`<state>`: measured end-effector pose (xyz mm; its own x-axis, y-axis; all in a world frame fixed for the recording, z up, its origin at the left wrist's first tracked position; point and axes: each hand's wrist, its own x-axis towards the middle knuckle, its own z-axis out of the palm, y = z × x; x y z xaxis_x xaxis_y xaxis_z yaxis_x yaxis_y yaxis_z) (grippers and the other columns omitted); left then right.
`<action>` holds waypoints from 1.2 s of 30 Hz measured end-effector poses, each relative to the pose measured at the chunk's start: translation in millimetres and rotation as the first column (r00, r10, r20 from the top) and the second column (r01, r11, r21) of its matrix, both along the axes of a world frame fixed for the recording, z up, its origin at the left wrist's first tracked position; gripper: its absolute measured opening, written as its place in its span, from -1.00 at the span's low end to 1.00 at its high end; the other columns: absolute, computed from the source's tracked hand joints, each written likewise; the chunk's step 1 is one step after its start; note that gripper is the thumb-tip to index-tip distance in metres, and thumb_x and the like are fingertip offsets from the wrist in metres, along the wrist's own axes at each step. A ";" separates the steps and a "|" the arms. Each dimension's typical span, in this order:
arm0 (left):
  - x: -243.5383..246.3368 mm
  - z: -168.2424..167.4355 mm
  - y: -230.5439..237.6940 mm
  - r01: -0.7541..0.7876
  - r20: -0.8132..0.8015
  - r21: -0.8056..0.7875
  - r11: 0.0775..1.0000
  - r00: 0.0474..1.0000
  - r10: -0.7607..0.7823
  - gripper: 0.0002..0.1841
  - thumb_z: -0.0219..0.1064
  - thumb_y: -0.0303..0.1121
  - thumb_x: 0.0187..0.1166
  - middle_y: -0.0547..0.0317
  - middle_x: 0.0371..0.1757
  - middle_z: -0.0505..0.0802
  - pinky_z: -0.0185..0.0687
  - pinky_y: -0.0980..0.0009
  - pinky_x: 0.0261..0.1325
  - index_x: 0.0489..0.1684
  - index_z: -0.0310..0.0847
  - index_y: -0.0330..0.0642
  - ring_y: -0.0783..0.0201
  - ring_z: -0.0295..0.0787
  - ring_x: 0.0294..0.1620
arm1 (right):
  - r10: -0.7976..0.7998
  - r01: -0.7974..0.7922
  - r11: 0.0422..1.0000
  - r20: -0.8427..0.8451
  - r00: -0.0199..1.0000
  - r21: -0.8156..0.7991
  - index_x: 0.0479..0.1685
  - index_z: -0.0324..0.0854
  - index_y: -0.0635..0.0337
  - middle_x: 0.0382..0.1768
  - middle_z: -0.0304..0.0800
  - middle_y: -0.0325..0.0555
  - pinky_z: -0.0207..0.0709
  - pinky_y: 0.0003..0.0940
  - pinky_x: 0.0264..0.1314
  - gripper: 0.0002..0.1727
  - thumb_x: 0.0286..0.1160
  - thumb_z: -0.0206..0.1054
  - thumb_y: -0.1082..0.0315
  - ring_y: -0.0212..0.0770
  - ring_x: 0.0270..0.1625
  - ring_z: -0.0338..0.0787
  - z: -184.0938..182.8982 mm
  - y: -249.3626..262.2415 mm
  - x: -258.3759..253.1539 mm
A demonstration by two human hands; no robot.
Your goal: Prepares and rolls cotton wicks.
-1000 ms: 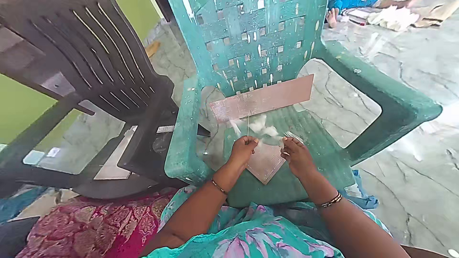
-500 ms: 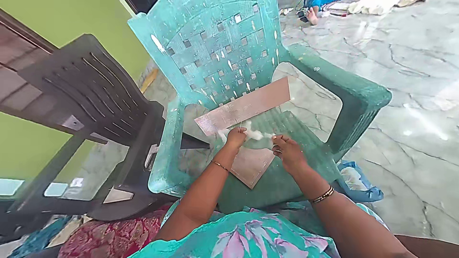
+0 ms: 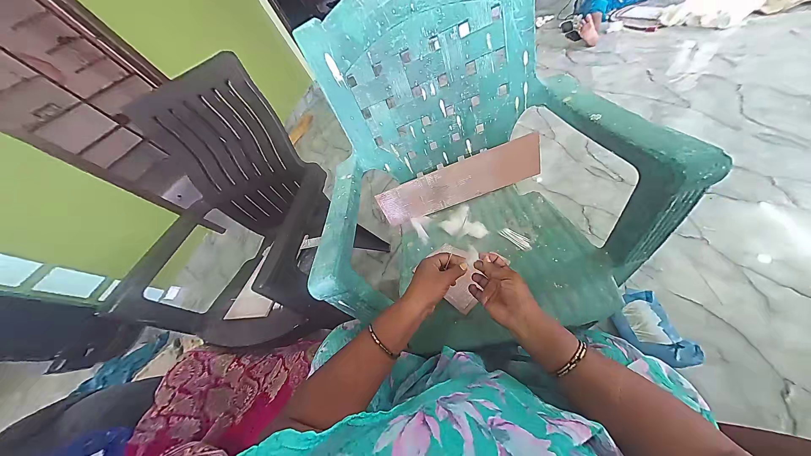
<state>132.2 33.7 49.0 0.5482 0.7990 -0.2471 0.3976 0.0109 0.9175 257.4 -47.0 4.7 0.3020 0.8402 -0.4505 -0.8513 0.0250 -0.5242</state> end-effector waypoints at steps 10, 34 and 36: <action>-34.0 -3.2 -6.0 0.012 -0.082 0.036 0.999 0.997 -0.009 -0.87 0.42 -0.48 0.59 0.20 -0.33 0.79 0.54 0.56 -0.30 -0.02 0.73 -0.32 0.47 0.61 -0.44 | 0.084 -0.141 0.989 0.612 0.787 0.046 -0.14 0.70 0.21 -0.33 0.75 -0.26 0.55 -0.52 -0.26 -0.96 0.60 0.36 0.49 -0.43 -0.34 0.66 -20.8 2.6 2.8; -64.7 -42.9 25.6 0.221 -0.492 -0.067 0.973 0.841 -0.225 -0.57 -0.11 -0.22 0.94 -0.34 0.27 0.70 0.58 -0.05 0.35 0.43 0.42 -0.41 -0.13 0.72 0.22 | 0.328 0.075 0.945 0.923 -0.204 -0.319 -0.08 0.83 0.13 0.18 0.78 0.13 0.24 0.46 0.32 -0.83 0.55 0.39 0.29 0.32 0.43 0.55 -48.2 24.3 6.7; -65.6 -42.2 25.9 0.291 -0.525 -0.010 0.957 0.813 -0.253 -0.59 -0.15 -0.31 0.93 -0.29 0.29 0.72 0.58 -0.02 0.39 0.35 0.56 -0.39 -0.09 0.73 0.23 | 0.339 0.083 0.941 0.914 -0.224 -0.328 -0.07 0.83 0.13 0.20 0.78 0.12 0.26 0.45 0.32 -0.83 0.56 0.39 0.29 0.31 0.43 0.55 -48.5 24.9 8.1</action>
